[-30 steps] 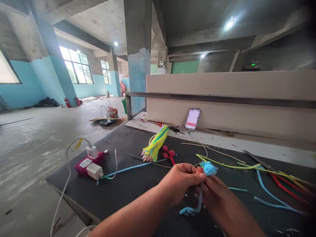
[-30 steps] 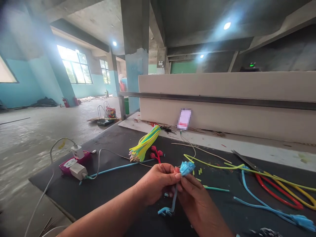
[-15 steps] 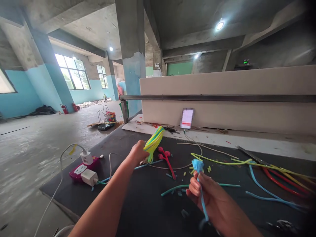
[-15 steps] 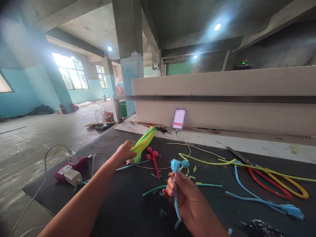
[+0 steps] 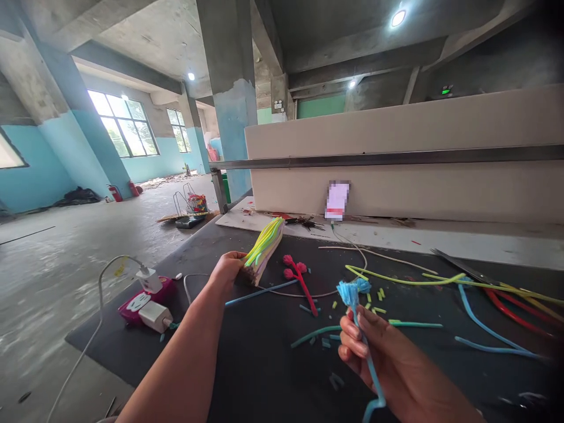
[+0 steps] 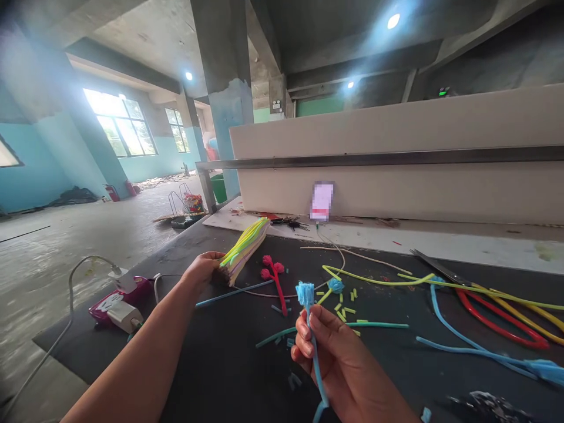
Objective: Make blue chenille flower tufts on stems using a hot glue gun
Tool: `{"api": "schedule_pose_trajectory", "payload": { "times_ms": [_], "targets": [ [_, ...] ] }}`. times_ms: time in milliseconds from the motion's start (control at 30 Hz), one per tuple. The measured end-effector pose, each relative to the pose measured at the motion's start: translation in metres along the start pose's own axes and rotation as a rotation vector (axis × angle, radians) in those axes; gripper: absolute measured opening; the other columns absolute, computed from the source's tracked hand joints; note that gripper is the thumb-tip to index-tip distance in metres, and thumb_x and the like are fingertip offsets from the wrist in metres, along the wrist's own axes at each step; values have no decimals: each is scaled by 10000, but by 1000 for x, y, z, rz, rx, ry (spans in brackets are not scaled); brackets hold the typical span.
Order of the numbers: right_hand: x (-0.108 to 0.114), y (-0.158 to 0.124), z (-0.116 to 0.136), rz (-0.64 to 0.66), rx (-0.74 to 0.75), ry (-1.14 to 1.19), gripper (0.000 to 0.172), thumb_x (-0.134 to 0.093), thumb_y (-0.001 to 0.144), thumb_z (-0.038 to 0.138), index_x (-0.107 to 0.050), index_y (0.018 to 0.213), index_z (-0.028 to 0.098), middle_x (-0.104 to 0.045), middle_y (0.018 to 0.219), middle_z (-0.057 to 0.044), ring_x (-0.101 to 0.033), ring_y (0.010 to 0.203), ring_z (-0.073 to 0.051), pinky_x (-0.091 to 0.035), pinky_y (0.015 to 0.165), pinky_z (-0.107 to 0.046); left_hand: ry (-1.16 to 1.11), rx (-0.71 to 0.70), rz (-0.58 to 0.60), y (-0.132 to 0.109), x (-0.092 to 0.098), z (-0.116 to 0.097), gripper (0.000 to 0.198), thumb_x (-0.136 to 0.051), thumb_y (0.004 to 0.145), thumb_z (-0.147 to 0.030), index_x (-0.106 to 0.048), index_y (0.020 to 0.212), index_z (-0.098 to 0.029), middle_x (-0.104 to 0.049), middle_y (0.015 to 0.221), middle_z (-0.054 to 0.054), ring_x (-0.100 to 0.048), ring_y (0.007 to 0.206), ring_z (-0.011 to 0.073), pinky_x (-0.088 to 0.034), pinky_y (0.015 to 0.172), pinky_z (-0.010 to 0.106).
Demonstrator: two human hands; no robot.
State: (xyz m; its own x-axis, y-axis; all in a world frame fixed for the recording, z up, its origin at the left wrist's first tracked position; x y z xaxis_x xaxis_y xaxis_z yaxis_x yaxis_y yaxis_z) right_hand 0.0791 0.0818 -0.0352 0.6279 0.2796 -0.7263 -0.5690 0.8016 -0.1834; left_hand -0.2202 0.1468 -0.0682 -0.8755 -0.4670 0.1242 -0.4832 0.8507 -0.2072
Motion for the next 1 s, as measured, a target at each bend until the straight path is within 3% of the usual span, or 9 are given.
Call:
{"api": "schedule_pose_trajectory", "payload": {
  "times_ms": [133,267,433,800,1000],
  "targets": [
    [2,0,0,-6,-1,-5,68,-700,745,202,-653,711,167,-538,659,21,-452,549,-73,-463,610,-270,-91,-39,-9,-2,0,-3,277,-540,844,-305,-562,1059,-130,-616,971,63,-605,778,150,-517,668,326],
    [3,0,-1,3,1,-23,57,-697,748,211,-668,739,163,-545,674,11,-468,572,-80,-466,620,-269,-184,-111,5,-11,-1,-13,344,-772,590,-260,-610,848,-101,-615,585,-5,-550,444,101,-439,447,221],
    [4,0,-2,-19,1,-46,59,-695,749,216,-671,740,163,-562,710,-3,-483,587,-84,-470,617,-257,-239,-165,36,-19,-4,-22,407,-825,436,-254,-624,756,-103,-628,557,1,-556,423,98,-413,412,193],
    [5,4,-5,-14,-20,-19,66,-698,751,209,-664,724,159,-530,653,22,-463,554,-66,-475,618,-257,-266,-172,76,-22,-11,-24,343,-824,431,-201,-649,710,-106,-629,562,5,-558,437,106,-431,433,207],
    [4,2,-4,-29,-29,-10,69,-705,746,214,-668,735,156,-549,669,16,-476,566,-67,-483,627,-252,-447,-130,-12,-20,-3,-22,272,-749,595,-159,-617,827,-107,-624,648,13,-570,499,107,-497,513,252]
  ]
}}
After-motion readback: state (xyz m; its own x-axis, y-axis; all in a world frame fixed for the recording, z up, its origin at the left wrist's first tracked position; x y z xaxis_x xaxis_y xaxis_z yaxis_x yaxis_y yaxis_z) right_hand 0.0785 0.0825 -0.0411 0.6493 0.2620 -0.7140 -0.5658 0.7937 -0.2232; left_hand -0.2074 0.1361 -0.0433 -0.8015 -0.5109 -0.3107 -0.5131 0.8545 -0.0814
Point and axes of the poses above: each hand's wrist, its own y-axis towards the middle knuckle, its own x-axis out of the back of the hand, z = x × y, the point moved 8 cm from there along y, towards the middle knuckle
